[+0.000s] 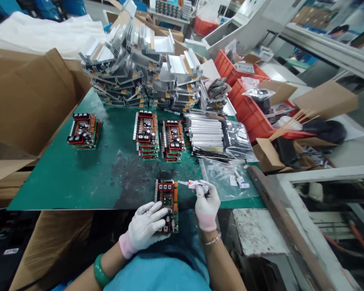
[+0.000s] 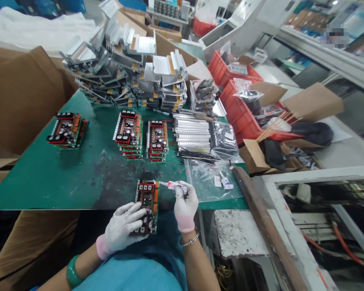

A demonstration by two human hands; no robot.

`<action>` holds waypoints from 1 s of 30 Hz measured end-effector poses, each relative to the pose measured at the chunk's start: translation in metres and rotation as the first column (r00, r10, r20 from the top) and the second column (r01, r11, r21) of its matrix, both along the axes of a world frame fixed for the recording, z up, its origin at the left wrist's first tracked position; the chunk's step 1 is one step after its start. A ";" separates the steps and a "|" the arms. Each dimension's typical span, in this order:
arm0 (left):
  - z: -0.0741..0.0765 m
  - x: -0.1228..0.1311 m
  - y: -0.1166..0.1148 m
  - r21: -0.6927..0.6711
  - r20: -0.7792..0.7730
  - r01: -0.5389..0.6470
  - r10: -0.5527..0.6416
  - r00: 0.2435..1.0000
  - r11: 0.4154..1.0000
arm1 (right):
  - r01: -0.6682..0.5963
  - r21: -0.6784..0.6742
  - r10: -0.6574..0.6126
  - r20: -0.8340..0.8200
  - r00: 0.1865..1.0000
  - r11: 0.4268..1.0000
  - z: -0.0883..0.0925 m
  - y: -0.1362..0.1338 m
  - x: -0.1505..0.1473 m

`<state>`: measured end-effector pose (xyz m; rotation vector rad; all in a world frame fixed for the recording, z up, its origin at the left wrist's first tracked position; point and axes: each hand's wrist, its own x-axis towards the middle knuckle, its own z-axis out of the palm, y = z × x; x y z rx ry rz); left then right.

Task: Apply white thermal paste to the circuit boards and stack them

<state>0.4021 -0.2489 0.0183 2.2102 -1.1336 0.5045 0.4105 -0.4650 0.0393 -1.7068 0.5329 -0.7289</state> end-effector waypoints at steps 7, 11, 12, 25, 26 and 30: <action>-0.003 0.000 0.001 0.002 -0.003 -0.001 0.001 1.000 1.000 | -0.040 -0.063 0.038 -0.030 0.999 0.997 0.002 0.000 -0.001; -0.005 -0.001 0.002 0.027 0.002 0.000 0.000 1.000 1.000 | -0.048 -0.085 0.045 -0.034 0.998 0.995 -0.001 -0.001 -0.004; -0.005 -0.001 0.002 0.028 0.003 0.001 -0.001 1.000 1.000 | -0.054 -0.089 0.052 -0.027 0.998 0.995 -0.002 -0.001 -0.005; -0.006 -0.002 0.003 0.071 -0.015 0.005 -0.004 1.000 0.997 | -0.119 -0.190 0.132 0.055 0.990 0.974 -0.004 -0.002 -0.015; -0.006 -0.002 0.003 0.065 -0.014 0.007 -0.006 1.000 0.998 | -0.101 -0.183 0.113 0.053 0.992 0.978 -0.004 -0.002 -0.015; -0.006 -0.001 0.003 0.023 -0.016 0.013 -0.012 1.000 1.000 | -0.029 -0.149 0.032 0.023 0.999 0.988 -0.004 -0.002 -0.016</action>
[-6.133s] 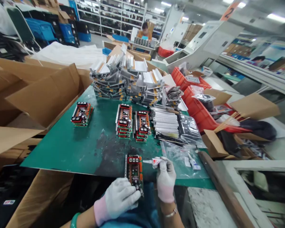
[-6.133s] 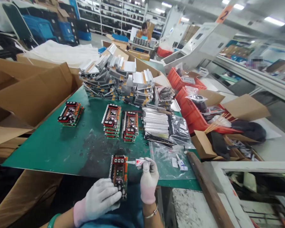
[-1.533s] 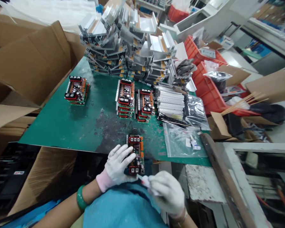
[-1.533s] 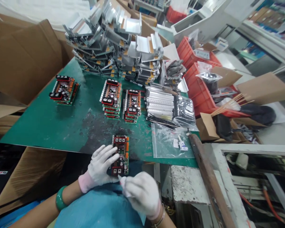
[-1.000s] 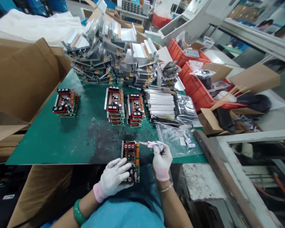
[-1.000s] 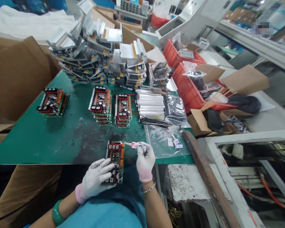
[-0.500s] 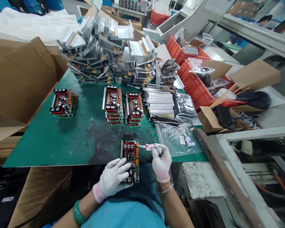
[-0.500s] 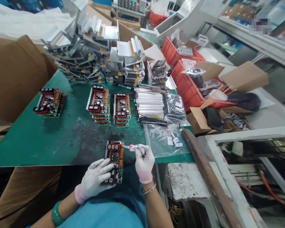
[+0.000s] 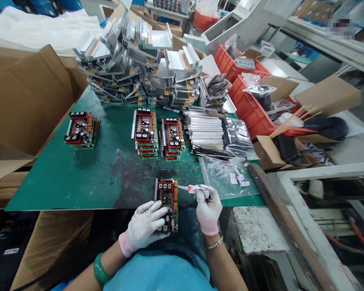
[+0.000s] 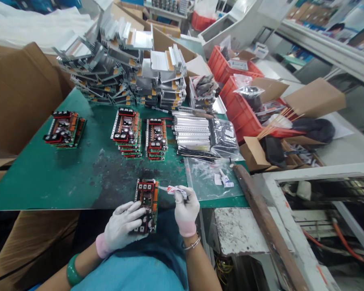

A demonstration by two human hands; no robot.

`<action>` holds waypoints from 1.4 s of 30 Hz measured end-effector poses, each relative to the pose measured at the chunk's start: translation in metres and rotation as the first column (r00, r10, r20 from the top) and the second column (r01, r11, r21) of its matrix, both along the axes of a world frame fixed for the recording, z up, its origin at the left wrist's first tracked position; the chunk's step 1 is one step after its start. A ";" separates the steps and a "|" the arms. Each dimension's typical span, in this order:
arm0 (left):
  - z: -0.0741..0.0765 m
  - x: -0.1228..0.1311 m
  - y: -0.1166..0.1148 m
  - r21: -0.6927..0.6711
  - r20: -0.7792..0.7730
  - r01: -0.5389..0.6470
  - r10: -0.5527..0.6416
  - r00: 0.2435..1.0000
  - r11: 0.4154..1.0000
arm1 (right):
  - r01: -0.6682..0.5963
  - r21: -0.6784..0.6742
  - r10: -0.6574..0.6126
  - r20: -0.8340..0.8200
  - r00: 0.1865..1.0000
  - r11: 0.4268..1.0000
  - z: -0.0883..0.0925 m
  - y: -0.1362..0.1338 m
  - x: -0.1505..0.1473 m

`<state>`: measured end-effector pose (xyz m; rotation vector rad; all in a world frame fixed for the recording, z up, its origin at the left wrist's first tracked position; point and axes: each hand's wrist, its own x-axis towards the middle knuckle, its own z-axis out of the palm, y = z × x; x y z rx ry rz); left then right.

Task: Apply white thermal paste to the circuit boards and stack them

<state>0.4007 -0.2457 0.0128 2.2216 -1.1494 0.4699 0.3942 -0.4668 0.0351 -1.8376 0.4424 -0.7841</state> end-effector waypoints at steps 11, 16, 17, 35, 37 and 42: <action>0.000 0.000 0.000 0.040 -0.007 0.002 -0.002 1.000 0.999 | -0.093 -0.158 0.095 0.004 0.995 0.983 0.004 -0.002 -0.016; 0.004 0.001 -0.002 0.011 -0.005 0.003 -0.003 1.000 1.000 | -0.130 -0.224 0.136 0.013 0.991 0.966 0.011 0.000 -0.025; 0.004 0.001 -0.002 0.013 -0.002 0.001 -0.001 1.000 1.000 | -0.133 -0.235 0.141 0.019 0.990 0.963 0.012 0.001 -0.027; 0.012 0.003 -0.005 -0.011 -0.015 0.004 -0.004 1.000 1.000 | -0.160 -0.340 0.194 0.068 0.979 0.927 0.014 0.000 -0.037; 0.011 0.003 -0.005 -0.005 -0.019 0.006 -0.006 1.000 1.000 | -0.158 -0.326 0.181 0.041 0.983 0.932 0.014 0.000 -0.038; 0.009 0.002 -0.004 0.005 -0.032 0.014 -0.014 0.999 1.000 | -0.172 -0.325 0.181 -0.003 0.984 0.930 0.015 -0.001 -0.043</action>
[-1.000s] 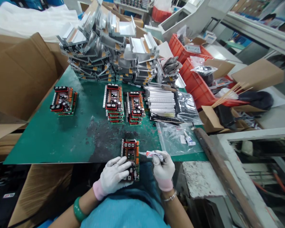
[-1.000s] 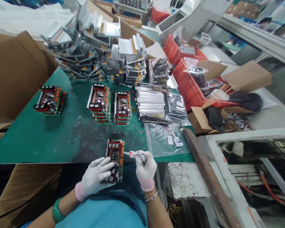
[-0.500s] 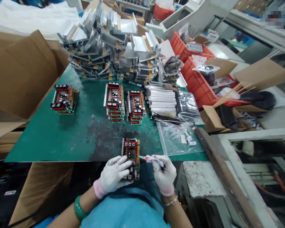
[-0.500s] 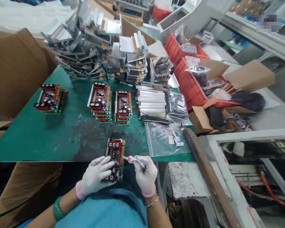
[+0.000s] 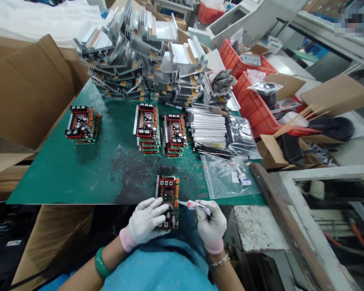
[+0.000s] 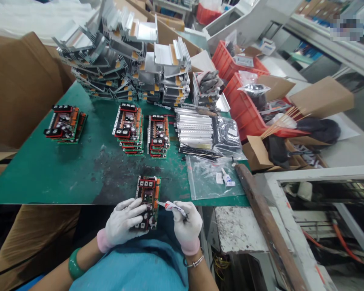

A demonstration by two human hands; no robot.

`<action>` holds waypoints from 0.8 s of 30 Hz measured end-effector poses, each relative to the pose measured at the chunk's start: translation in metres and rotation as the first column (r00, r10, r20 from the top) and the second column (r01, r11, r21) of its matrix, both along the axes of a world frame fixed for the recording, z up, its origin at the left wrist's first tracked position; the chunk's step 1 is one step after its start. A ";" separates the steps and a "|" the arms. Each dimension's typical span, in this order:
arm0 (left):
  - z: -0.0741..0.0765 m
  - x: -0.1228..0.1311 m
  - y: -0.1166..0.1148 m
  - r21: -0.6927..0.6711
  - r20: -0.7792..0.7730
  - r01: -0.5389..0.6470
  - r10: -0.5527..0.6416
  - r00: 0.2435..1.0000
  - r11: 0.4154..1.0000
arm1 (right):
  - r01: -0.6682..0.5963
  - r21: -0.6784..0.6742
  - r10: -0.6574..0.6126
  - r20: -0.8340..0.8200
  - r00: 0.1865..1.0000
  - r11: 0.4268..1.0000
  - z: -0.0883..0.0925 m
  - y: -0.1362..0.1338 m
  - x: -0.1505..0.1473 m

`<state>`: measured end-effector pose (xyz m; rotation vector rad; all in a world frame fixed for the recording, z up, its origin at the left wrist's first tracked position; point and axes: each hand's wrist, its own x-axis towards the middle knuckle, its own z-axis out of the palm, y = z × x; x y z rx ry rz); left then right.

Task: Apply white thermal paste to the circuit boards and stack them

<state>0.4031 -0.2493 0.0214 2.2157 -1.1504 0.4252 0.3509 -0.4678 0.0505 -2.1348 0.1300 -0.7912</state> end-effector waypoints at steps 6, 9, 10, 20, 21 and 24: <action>0.002 0.000 -0.002 -0.021 0.006 -0.002 0.002 1.000 1.000 | -0.046 0.001 0.046 -0.004 0.999 0.999 0.002 -0.001 -0.005; 0.000 0.000 -0.001 -0.024 0.003 -0.002 0.002 1.000 1.000 | -0.065 -0.001 0.065 -0.005 0.998 0.998 0.002 -0.001 -0.007; 0.000 0.000 0.000 -0.021 0.006 0.000 0.000 1.000 1.000 | -0.070 -0.001 0.070 -0.003 0.998 0.998 0.002 -0.001 -0.007; 0.007 0.000 0.001 -0.046 0.023 0.005 -0.004 1.000 0.999 | -0.175 -0.138 0.189 0.098 0.977 0.975 0.008 -0.004 -0.006; 0.010 0.000 0.001 -0.053 0.026 0.002 -0.001 1.000 0.999 | -0.187 -0.165 0.206 0.109 0.972 0.969 0.009 -0.004 -0.006; 0.019 0.001 0.001 -0.071 0.053 0.006 -0.002 0.999 0.997 | -0.133 -0.122 0.148 0.124 0.981 0.984 0.007 -0.009 -0.008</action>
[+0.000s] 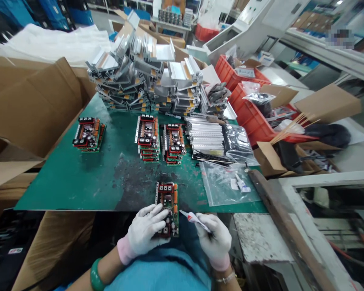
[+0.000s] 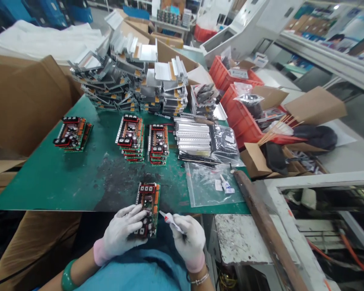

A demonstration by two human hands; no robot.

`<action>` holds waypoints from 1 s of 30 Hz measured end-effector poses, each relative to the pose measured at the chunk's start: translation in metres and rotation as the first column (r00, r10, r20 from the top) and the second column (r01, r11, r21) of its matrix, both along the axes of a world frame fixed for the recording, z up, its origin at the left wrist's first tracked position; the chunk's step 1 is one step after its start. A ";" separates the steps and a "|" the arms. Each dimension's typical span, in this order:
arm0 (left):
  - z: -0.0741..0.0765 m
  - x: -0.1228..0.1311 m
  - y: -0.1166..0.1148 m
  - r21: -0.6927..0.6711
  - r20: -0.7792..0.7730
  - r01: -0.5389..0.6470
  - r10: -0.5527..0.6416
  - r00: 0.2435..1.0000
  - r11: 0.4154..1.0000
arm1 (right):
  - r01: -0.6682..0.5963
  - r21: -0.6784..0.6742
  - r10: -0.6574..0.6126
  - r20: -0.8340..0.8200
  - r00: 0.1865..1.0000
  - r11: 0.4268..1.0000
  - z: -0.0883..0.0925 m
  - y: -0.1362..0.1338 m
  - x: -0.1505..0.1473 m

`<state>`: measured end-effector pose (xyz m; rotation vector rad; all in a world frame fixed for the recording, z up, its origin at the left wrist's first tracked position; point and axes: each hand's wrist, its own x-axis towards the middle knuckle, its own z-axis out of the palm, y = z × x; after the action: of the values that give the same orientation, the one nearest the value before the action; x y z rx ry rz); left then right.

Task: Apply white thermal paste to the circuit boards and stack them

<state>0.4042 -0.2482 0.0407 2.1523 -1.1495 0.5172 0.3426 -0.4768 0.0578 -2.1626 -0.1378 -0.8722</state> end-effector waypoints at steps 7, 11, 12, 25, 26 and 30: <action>0.051 0.042 -0.010 0.067 0.068 0.025 -0.029 0.997 0.997 | 0.502 0.502 -0.489 -0.169 0.856 0.704 -0.013 -0.007 0.013; 0.091 0.093 -0.031 0.067 0.110 -0.079 0.071 0.991 0.995 | 0.479 0.563 -0.444 -0.211 0.871 0.673 -0.010 0.001 0.025; 0.099 0.107 -0.035 0.056 0.124 -0.114 0.107 0.986 0.992 | 0.472 0.563 -0.427 -0.221 0.877 0.679 -0.010 0.003 0.026; 0.102 0.159 -0.055 0.126 0.167 -0.291 0.268 0.949 0.949 | 0.451 0.563 -0.344 -0.291 0.892 0.692 -0.027 -0.002 0.033; 0.102 0.154 -0.049 0.106 0.188 -0.324 0.301 0.935 0.940 | 0.445 0.571 -0.328 -0.301 0.895 0.690 -0.028 -0.003 0.034; 0.103 0.150 0.007 -0.013 0.221 -0.600 0.588 0.778 0.800 | 0.405 0.611 -0.262 -0.314 0.913 0.680 -0.028 -0.008 0.039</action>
<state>0.5543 -0.2415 0.1435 2.5525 -0.5521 1.0269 0.3815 -0.4852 0.0299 -1.5765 0.6214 -0.7363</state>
